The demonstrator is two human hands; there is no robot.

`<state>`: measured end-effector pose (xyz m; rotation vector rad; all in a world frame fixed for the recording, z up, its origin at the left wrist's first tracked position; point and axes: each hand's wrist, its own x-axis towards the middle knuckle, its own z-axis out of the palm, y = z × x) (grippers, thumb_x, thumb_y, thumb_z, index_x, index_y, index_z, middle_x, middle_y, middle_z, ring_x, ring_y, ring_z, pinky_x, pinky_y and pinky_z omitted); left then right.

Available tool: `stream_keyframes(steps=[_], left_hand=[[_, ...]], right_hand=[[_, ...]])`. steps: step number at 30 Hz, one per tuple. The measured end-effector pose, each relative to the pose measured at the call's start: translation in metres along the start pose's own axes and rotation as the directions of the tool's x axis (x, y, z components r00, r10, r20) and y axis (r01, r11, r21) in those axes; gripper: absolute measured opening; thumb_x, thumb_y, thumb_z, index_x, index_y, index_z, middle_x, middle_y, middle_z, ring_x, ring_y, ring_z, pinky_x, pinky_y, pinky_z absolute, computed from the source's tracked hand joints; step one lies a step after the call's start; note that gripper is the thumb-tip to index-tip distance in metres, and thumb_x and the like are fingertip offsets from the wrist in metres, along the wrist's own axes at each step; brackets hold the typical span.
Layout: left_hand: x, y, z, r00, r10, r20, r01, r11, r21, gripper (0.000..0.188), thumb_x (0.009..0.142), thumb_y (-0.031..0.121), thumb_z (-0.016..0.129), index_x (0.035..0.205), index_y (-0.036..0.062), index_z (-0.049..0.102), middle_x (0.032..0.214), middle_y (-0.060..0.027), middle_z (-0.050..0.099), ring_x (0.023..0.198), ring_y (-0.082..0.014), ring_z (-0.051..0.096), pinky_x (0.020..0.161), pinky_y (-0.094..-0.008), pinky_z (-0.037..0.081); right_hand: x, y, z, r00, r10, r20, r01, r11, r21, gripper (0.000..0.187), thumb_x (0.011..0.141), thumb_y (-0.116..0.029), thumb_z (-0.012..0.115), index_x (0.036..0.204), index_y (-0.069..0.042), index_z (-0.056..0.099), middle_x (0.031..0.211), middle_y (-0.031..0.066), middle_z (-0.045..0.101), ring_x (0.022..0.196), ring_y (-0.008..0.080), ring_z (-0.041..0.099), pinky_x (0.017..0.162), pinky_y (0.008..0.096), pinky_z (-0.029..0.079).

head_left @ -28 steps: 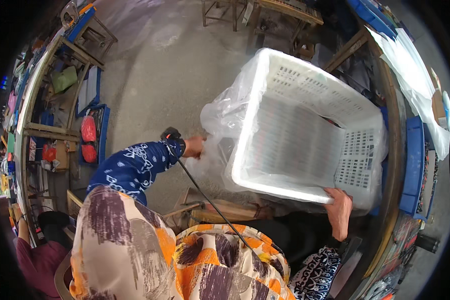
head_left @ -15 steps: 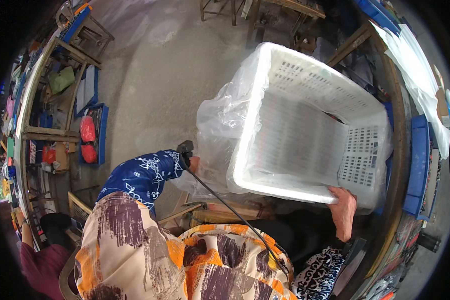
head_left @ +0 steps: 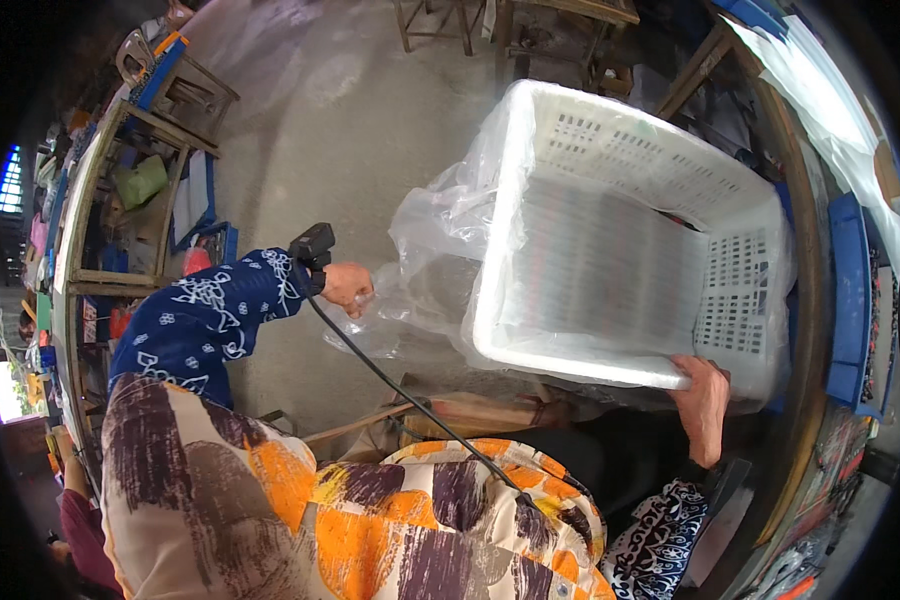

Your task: The person lines a white plastic basket with bubble wrap, then uses a hot glue gun to attach small black bristle pieces to metal rods. They pick up rods, apply glue to the bristle ends, and place the finished bundles on the table.

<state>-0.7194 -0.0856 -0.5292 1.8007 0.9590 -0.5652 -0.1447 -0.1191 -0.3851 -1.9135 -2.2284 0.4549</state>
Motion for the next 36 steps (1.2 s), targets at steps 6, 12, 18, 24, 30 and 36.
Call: stream_keyframes(steps=[6,12,18,24,30,36], left_hand=[[-0.058,0.029,0.004,0.934,0.101,-0.342,0.000,0.959,0.283,0.020,0.065,0.017,0.076,0.073,0.0020,0.066,0.129,-0.0122,0.057,0.108,-0.0314,0.059,0.086,-0.0407,0.049],[-0.053,0.088,0.032,0.726,0.213,-0.654,-0.110,0.975,0.194,0.021,0.070,0.015,0.071,0.074,-0.0004,0.058,0.132,-0.0149,0.054,0.110,-0.0332,0.057,0.086,-0.0396,0.049],[-0.050,0.117,0.035,0.755,0.188,-0.628,-0.114,0.981,0.157,0.021,0.072,0.019,0.068,0.079,0.0033,0.057,0.066,-0.0154,0.056,0.070,-0.0365,0.059,0.059,-0.0456,0.044],[-0.054,0.103,0.049,0.795,0.047,-0.605,0.001,0.997,0.079,0.024,0.073,0.025,0.064,0.078,0.0020,0.063,0.069,-0.0194,0.059,0.069,-0.0398,0.059,0.062,-0.0478,0.046],[-0.066,0.072,0.044,0.856,-0.116,-0.504,0.140,0.990,0.009,0.027,0.072,0.028,0.065,0.074,0.0009,0.064,0.073,-0.0198,0.062,0.071,-0.0391,0.061,0.064,-0.0483,0.046],[-0.063,0.098,0.036,0.819,-0.055,-0.571,-0.026,0.991,-0.133,0.029,0.075,0.027,0.070,0.082,-0.0007,0.066,0.065,-0.0134,0.057,0.061,-0.0269,0.056,0.058,-0.0383,0.043]], right_hand=[[0.000,0.002,0.001,1.000,-0.023,-0.016,0.022,1.000,-0.012,0.033,0.061,-0.006,0.072,0.094,-0.005,0.070,0.088,0.0122,0.067,0.088,0.0329,0.061,0.082,0.0392,0.043],[0.000,0.005,0.002,1.000,-0.007,0.011,0.007,1.000,-0.007,0.035,0.060,-0.005,0.071,0.095,-0.004,0.069,0.090,0.0139,0.066,0.090,0.0334,0.060,0.083,0.0391,0.042],[-0.002,0.003,0.001,0.999,-0.053,-0.008,0.052,0.998,-0.029,0.036,0.060,-0.008,0.075,0.095,-0.003,0.069,0.089,0.0142,0.066,0.090,0.0341,0.060,0.081,0.0393,0.043],[-0.001,0.003,0.000,0.997,-0.072,-0.005,0.072,0.997,-0.025,0.035,0.060,-0.007,0.075,0.094,-0.003,0.069,0.085,0.0148,0.066,0.085,0.0350,0.060,0.076,0.0409,0.046],[0.000,-0.007,-0.003,0.999,-0.021,0.046,0.024,0.998,-0.062,0.038,0.059,-0.009,0.077,0.096,-0.003,0.069,0.089,0.0156,0.065,0.087,0.0350,0.060,0.080,0.0402,0.044],[-0.002,-0.053,-0.027,0.986,-0.044,0.163,0.076,0.978,-0.193,0.047,0.061,-0.015,0.080,0.104,-0.002,0.065,0.103,0.0148,0.063,0.101,0.0334,0.054,0.092,0.0437,0.037]])
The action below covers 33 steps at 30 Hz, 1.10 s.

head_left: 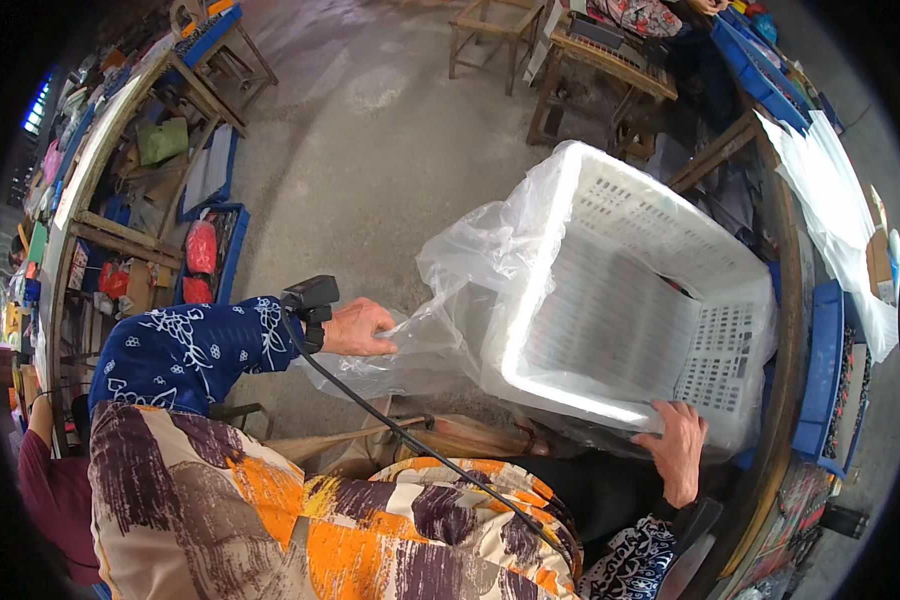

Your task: The person lines a white plastic basket with bubble wrap, then uses a hot glue gun to attach small black bristle pieces to metal rods. They pick up rods, apply glue to the bristle ends, and place the finished bundles on the table.

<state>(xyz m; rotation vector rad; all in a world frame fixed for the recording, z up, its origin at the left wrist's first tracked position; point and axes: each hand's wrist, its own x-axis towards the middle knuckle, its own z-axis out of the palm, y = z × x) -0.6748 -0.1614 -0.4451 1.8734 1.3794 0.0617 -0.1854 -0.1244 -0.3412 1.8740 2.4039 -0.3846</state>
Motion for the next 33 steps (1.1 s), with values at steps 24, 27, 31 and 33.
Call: stream_keyframes(steps=[24,27,31,33], left_hand=[[-0.009,0.094,0.018,0.998,0.054,-0.031,-0.050,0.991,0.121,0.023,0.078,0.016,0.065,0.082,-0.0040,0.054,0.074,-0.0199,0.061,0.069,-0.0383,0.060,0.062,-0.0463,0.046],[-0.009,0.097,0.022,0.972,0.198,-0.126,-0.184,0.977,0.111,0.025,0.080,0.017,0.065,0.073,-0.0021,0.050,0.067,-0.0180,0.056,0.063,-0.0368,0.058,0.057,-0.0454,0.045],[-0.010,0.092,0.018,0.939,0.326,-0.113,-0.299,0.932,0.202,0.029,0.083,0.021,0.064,0.068,0.0020,0.048,0.059,-0.0139,0.051,0.054,-0.0332,0.054,0.049,-0.0420,0.042],[-0.010,0.088,0.017,0.920,0.385,-0.079,-0.358,0.904,0.234,0.030,0.083,0.022,0.064,0.068,0.0025,0.048,0.059,-0.0128,0.051,0.053,-0.0322,0.054,0.047,-0.0409,0.042]], right_hand=[[0.024,-0.190,0.072,0.722,-0.681,0.124,0.539,0.666,0.516,0.076,0.077,-0.003,0.061,0.144,0.002,0.023,0.087,0.0248,0.061,0.073,0.0361,0.064,0.066,0.0396,0.052],[0.030,-0.191,0.088,0.752,-0.639,0.162,0.455,0.681,0.574,0.075,0.087,-0.017,0.063,0.146,-0.004,0.018,0.090,0.0270,0.061,0.072,0.0413,0.061,0.065,0.0441,0.049],[0.036,-0.181,0.102,0.781,-0.600,0.173,0.415,0.706,0.573,0.065,0.086,-0.008,0.058,0.141,-0.004,0.025,0.093,0.0254,0.061,0.077,0.0421,0.061,0.067,0.0440,0.049],[0.038,-0.179,0.107,0.814,-0.558,0.162,0.387,0.728,0.566,0.054,0.085,-0.006,0.056,0.135,-0.003,0.033,0.091,0.0248,0.061,0.080,0.0421,0.061,0.069,0.0447,0.049]])
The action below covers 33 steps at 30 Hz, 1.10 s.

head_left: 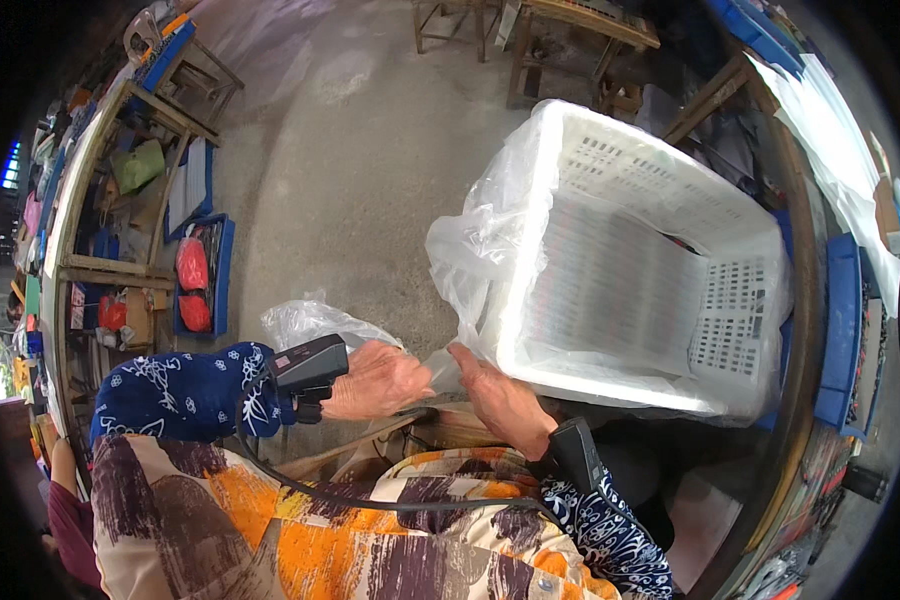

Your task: The person lines a white plastic basket with bubble wrap, then uses a hot glue gun to attach small black bristle pieces to metal rods. They pick up rods, apply glue to the bristle ends, and place the finished bundles on the table.

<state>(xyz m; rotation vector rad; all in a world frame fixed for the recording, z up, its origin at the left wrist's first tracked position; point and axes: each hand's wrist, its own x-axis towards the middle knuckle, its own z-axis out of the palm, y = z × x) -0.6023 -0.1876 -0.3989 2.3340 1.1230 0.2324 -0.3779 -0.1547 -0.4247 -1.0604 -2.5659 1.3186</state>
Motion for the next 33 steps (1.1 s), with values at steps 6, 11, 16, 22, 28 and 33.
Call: stream_keyframes(steps=[6,11,16,22,28,33], left_hand=[[-0.005,-0.013,-0.004,0.991,0.123,0.049,-0.115,0.984,-0.135,0.032,0.086,0.026,0.062,0.067,0.0035,0.049,0.059,-0.0111,0.053,0.054,-0.0309,0.056,0.048,-0.0408,0.043],[-0.010,-0.006,-0.011,0.950,0.115,0.290,-0.030,0.959,-0.282,0.037,0.090,0.030,0.059,0.066,0.0035,0.050,0.059,-0.0121,0.053,0.055,-0.0315,0.056,0.051,-0.0421,0.044],[-0.007,-0.006,-0.015,0.907,0.135,0.398,0.059,0.897,-0.437,0.035,0.091,0.027,0.059,0.069,0.0013,0.052,0.059,-0.0149,0.053,0.054,-0.0324,0.054,0.051,-0.0408,0.043],[-0.017,-0.013,-0.014,0.909,-0.054,0.414,0.274,0.826,-0.494,0.027,0.090,0.026,0.061,0.080,0.0006,0.061,0.065,-0.0146,0.059,0.056,-0.0246,0.056,0.054,-0.0355,0.044],[-0.014,-0.042,-0.008,0.842,-0.283,0.460,0.508,0.702,-0.499,0.026,0.091,0.026,0.061,0.092,0.0010,0.066,0.072,-0.0085,0.065,0.066,-0.0110,0.054,0.061,-0.0312,0.046],[-0.002,-0.038,-0.005,0.933,-0.126,0.336,0.299,0.790,-0.536,0.013,0.088,0.017,0.061,0.087,0.0073,0.070,0.081,-0.0072,0.063,0.073,-0.0204,0.059,0.067,-0.0342,0.044]], right_hand=[[0.005,-0.001,0.008,0.998,0.039,-0.054,-0.046,0.989,-0.143,0.027,0.080,0.000,0.054,0.104,0.003,0.045,0.092,0.0265,0.062,0.089,0.0409,0.062,0.073,0.0443,0.051],[0.008,0.000,0.013,0.995,0.054,-0.080,-0.072,0.969,-0.237,0.018,0.083,-0.004,0.052,0.098,0.004,0.048,0.090,0.0250,0.063,0.088,0.0415,0.062,0.074,0.0460,0.051],[0.006,0.002,0.010,0.988,0.144,0.048,-0.131,0.969,-0.212,0.024,0.082,-0.002,0.056,0.104,0.004,0.048,0.094,0.0246,0.063,0.094,0.0411,0.061,0.080,0.0458,0.050],[-0.001,0.011,0.001,0.998,-0.012,0.062,0.012,1.000,0.003,0.056,0.083,0.000,0.056,0.135,-0.001,0.037,0.114,0.0269,0.058,0.103,0.0394,0.060,0.086,0.0423,0.049],[-0.009,0.010,-0.001,0.998,-0.068,0.006,0.068,0.997,0.046,0.061,0.084,-0.005,0.061,0.139,-0.007,0.035,0.115,0.0247,0.057,0.101,0.0393,0.059,0.084,0.0425,0.049],[-0.016,0.010,-0.003,0.987,-0.015,0.157,0.027,0.996,-0.079,0.055,0.082,-0.008,0.063,0.132,0.000,0.041,0.106,0.0241,0.059,0.096,0.0404,0.059,0.081,0.0442,0.049]])
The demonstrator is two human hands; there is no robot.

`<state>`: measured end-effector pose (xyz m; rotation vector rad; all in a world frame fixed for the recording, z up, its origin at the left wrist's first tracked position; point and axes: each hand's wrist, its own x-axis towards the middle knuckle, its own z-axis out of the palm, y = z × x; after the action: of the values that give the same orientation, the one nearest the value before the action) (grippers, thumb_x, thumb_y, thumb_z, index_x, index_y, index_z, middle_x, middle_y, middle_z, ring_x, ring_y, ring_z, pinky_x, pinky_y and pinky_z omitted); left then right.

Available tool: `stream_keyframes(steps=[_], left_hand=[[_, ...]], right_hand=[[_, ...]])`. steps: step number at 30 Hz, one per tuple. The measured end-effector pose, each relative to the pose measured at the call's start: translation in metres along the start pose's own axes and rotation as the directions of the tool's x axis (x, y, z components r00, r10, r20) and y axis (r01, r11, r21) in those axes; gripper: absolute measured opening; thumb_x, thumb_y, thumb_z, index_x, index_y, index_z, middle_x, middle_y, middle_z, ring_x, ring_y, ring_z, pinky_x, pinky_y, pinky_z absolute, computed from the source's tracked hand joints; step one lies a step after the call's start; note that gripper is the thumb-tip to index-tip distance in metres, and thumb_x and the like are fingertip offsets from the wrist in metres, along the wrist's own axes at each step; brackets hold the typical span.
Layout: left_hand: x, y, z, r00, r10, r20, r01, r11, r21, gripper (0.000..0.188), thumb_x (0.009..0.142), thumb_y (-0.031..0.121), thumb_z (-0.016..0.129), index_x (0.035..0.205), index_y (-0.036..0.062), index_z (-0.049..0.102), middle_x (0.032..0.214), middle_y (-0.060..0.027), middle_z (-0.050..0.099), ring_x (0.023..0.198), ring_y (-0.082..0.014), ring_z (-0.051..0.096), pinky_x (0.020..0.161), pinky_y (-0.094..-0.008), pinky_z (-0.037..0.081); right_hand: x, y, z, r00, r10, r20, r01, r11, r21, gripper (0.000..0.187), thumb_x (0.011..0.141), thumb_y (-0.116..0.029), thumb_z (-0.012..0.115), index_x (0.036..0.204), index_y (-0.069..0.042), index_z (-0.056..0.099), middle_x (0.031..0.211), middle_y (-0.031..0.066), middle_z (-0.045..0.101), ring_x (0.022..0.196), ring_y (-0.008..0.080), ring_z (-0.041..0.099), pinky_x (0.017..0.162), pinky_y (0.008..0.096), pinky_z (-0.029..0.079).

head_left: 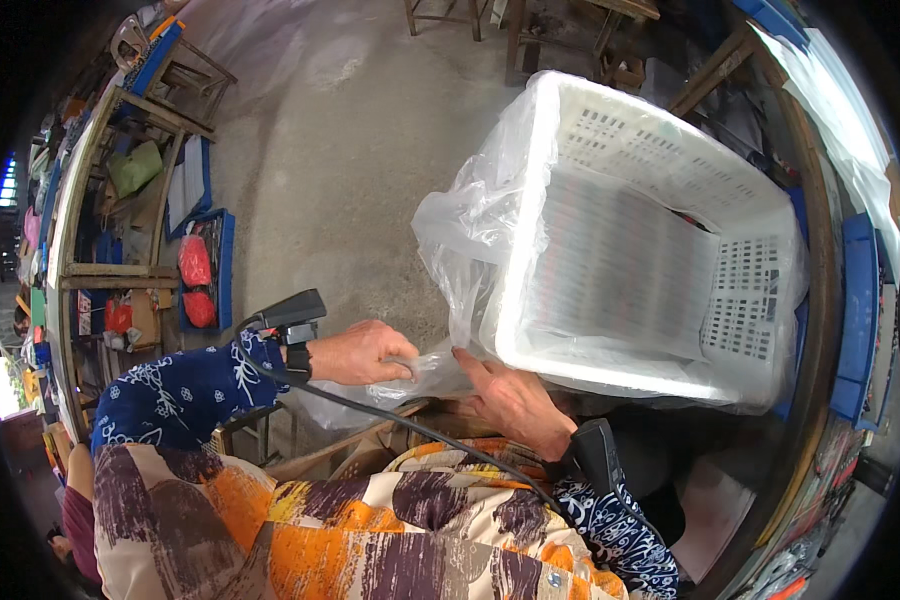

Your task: The person lines a white plastic basket with bubble wrap, then uses a hot glue gun to attach small black bristle pieces to metal rods. They pick up rods, apply glue to the bristle ends, and place the finished bundles on the table.

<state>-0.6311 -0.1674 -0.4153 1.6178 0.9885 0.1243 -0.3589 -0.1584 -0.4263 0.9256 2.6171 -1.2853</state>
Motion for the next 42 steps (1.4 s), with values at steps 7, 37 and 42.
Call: stream_keyframes(steps=[7,37,42], left_hand=[[0.020,-0.026,-0.001,0.971,0.235,-0.052,-0.079,0.514,0.854,0.009,0.068,0.008,0.066,0.074,0.0139,0.068,0.085,-0.0097,0.051,0.080,-0.0248,0.053,0.068,-0.0369,0.040],[0.255,-0.197,0.071,0.891,-0.440,-0.114,0.076,0.392,-0.917,0.038,0.091,0.024,0.059,0.120,-0.0005,0.058,0.120,-0.0138,0.062,0.110,-0.0232,0.058,0.095,-0.0378,0.044],[0.249,-0.195,0.089,0.846,-0.501,-0.183,0.026,0.382,-0.924,0.039,0.091,0.025,0.058,0.121,-0.0001,0.057,0.121,-0.0139,0.060,0.111,-0.0236,0.057,0.096,-0.0381,0.043]], right_hand=[[-0.021,0.008,-0.007,0.999,-0.009,-0.033,0.010,1.000,0.018,0.047,0.081,-0.012,0.065,0.122,0.001,0.047,0.096,0.0234,0.060,0.083,0.0409,0.060,0.070,0.0453,0.048],[-0.096,-0.045,-0.095,0.816,0.017,-0.577,-0.205,0.943,-0.261,0.040,0.073,-0.001,0.063,0.112,0.005,0.055,0.082,0.0110,0.053,0.070,0.0234,0.055,0.057,0.0344,0.048],[-0.081,-0.025,-0.089,0.826,0.165,-0.539,-0.441,0.785,-0.436,0.041,0.070,-0.006,0.066,0.110,0.001,0.059,0.099,0.0130,0.051,0.089,0.0263,0.053,0.069,0.0354,0.048]])
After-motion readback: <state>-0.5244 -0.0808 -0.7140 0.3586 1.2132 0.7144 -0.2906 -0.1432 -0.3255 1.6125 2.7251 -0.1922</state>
